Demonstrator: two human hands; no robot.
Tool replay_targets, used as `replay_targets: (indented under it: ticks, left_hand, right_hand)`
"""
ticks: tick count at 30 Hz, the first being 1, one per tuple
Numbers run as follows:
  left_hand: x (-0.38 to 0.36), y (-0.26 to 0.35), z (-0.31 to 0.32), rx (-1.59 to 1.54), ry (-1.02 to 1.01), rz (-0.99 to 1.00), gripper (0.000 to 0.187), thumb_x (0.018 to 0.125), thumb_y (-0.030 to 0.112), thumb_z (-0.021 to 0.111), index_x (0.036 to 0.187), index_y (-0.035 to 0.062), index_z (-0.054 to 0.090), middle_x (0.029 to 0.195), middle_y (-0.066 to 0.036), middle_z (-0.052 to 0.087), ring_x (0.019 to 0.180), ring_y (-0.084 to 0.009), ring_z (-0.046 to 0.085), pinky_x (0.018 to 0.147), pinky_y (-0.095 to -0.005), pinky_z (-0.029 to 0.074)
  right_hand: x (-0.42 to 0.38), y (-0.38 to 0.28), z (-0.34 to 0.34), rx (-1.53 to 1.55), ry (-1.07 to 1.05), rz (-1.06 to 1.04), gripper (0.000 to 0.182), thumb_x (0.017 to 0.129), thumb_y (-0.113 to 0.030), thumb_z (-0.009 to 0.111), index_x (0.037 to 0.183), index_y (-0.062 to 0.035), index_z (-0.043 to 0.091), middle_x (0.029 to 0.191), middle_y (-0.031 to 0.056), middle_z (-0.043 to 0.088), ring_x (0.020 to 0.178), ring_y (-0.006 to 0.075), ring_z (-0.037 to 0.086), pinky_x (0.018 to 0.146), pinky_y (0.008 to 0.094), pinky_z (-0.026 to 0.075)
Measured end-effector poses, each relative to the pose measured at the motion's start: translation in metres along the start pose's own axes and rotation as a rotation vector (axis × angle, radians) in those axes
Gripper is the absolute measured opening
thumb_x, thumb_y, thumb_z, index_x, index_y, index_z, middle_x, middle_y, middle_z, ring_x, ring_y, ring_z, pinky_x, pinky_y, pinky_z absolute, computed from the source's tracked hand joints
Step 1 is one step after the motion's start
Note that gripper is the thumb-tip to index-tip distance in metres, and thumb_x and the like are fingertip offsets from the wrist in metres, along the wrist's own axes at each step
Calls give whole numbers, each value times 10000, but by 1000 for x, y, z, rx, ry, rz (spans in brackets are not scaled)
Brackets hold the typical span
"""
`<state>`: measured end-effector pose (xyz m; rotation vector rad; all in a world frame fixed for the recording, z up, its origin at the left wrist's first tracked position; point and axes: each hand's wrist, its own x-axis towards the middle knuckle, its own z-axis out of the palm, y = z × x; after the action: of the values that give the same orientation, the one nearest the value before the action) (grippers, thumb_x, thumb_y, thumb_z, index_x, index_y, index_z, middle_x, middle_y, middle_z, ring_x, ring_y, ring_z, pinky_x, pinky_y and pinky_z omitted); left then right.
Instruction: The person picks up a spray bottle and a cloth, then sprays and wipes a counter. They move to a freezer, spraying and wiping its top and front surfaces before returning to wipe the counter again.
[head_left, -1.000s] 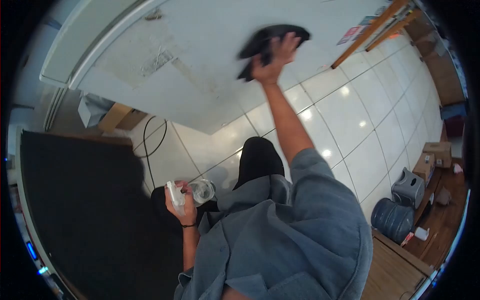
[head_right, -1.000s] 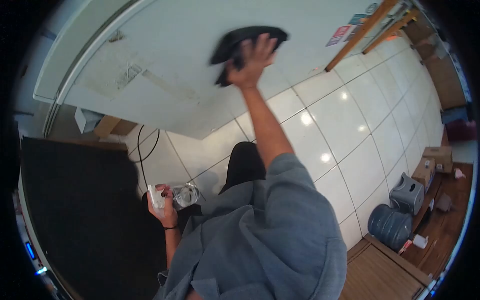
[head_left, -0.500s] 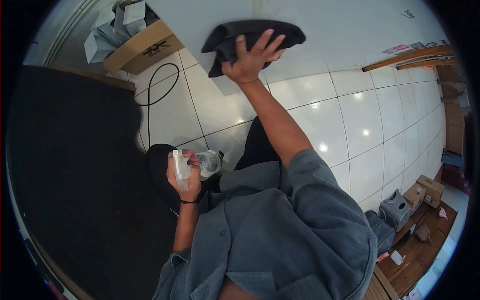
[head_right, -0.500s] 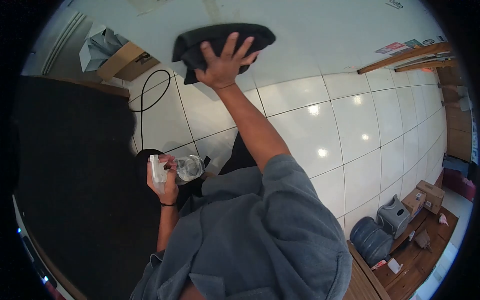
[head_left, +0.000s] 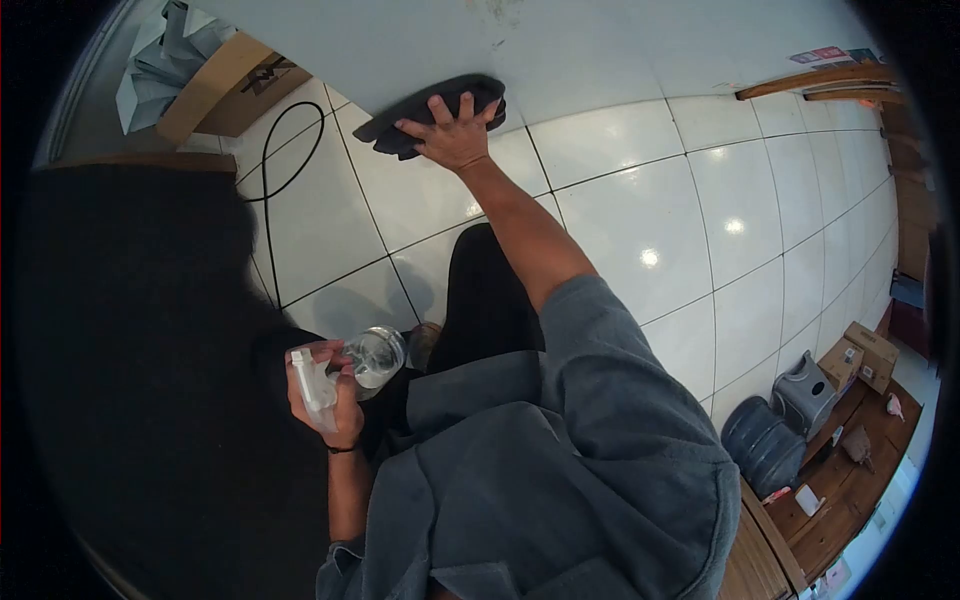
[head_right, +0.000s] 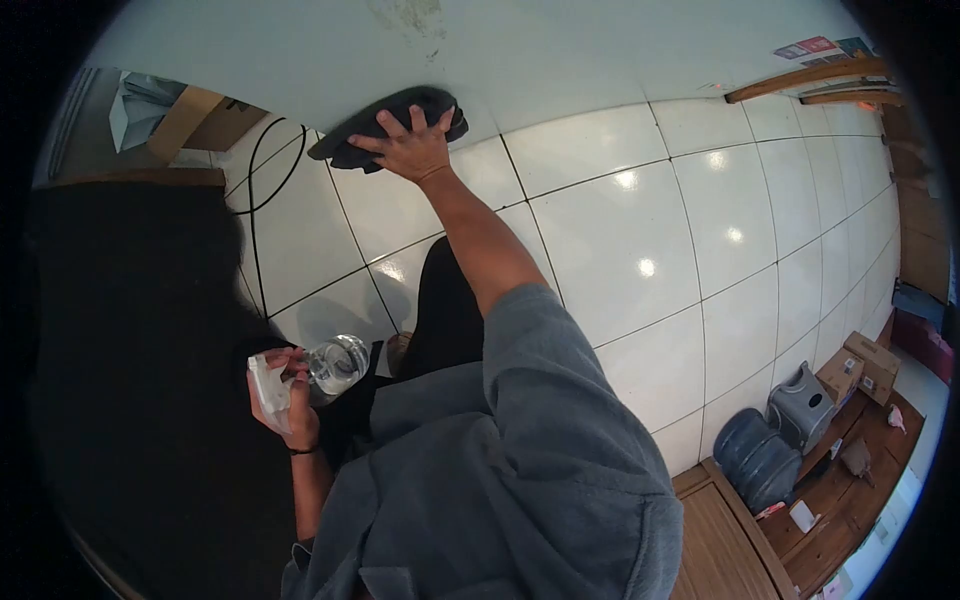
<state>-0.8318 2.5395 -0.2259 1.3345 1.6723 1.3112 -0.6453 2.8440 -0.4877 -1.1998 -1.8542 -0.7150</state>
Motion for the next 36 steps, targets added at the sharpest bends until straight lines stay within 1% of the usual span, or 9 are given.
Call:
replay_targets:
  ticks: [3,4,6,7,12,16,21,28,36]
  left_hand:
    - [-7,-5,-1,12,31,-23,291,805,26,646,1080,-26,569,1080,-165,590,847,-202,631,898,-408,538]
    - [-8,-5,0,-4,47,-17,290,804,24,647,1079,-25,570,1081,-164,590,848,-202,632,898,-406,538]
    - [-12,-3,5,-15,77,-29,283,791,12,641,1064,-23,575,1054,-162,594,846,-201,637,862,-385,536]
    - [-12,1,7,-8,86,-44,277,779,0,635,1050,-22,579,1027,-160,596,843,-201,641,826,-367,534]
    - [-13,-7,10,-7,54,-4,261,771,1,636,1026,-20,586,996,-158,599,845,-210,647,782,-345,535]
    - [-15,-7,7,-4,33,-32,266,794,26,653,1046,-18,580,1050,-159,599,846,-205,640,833,-368,541]
    - [-14,-8,1,23,16,-28,288,810,47,674,1071,-17,571,1091,-160,597,874,-211,647,879,-384,544]
    - [-16,1,-1,65,145,-88,285,774,19,647,1048,-31,586,1022,-159,593,836,-198,641,929,-436,532]
    - [-23,5,-2,90,193,-98,301,766,3,614,1062,-34,575,1029,-149,587,839,-202,640,933,-437,533]
  right_hand:
    - [18,31,-22,26,-133,96,717,493,-587,803,1169,-639,570,1587,30,256,1408,487,219,988,844,134]
    - [27,58,-30,136,-104,259,654,536,-509,802,1171,-491,648,1605,114,223,1433,555,155,1015,833,107]
    - [65,126,-35,245,368,395,858,754,-388,681,1536,-238,361,1628,245,94,1449,603,13,1075,785,62]
    - [80,150,-56,221,399,533,886,875,-394,637,1599,-249,146,1622,259,105,1480,524,80,1152,672,127]
    - [72,229,-53,1211,865,1260,834,975,-467,597,1552,-34,179,1565,186,279,1389,302,360,1168,434,282]
    - [46,197,-17,900,781,1229,820,992,-493,560,1533,-4,183,1528,164,322,1347,259,380,1162,427,279]
    - [81,3,-24,767,652,1452,870,1011,-523,494,1563,-14,55,1571,222,211,1404,318,316,1178,434,230]
    - [36,-112,44,1309,826,2290,749,1001,-577,461,1549,-149,182,1537,67,338,1372,242,390,1156,402,307]
    - [-2,-53,43,2178,933,2094,651,1016,-535,439,1495,-119,292,1432,75,427,1295,229,449,1132,391,336]
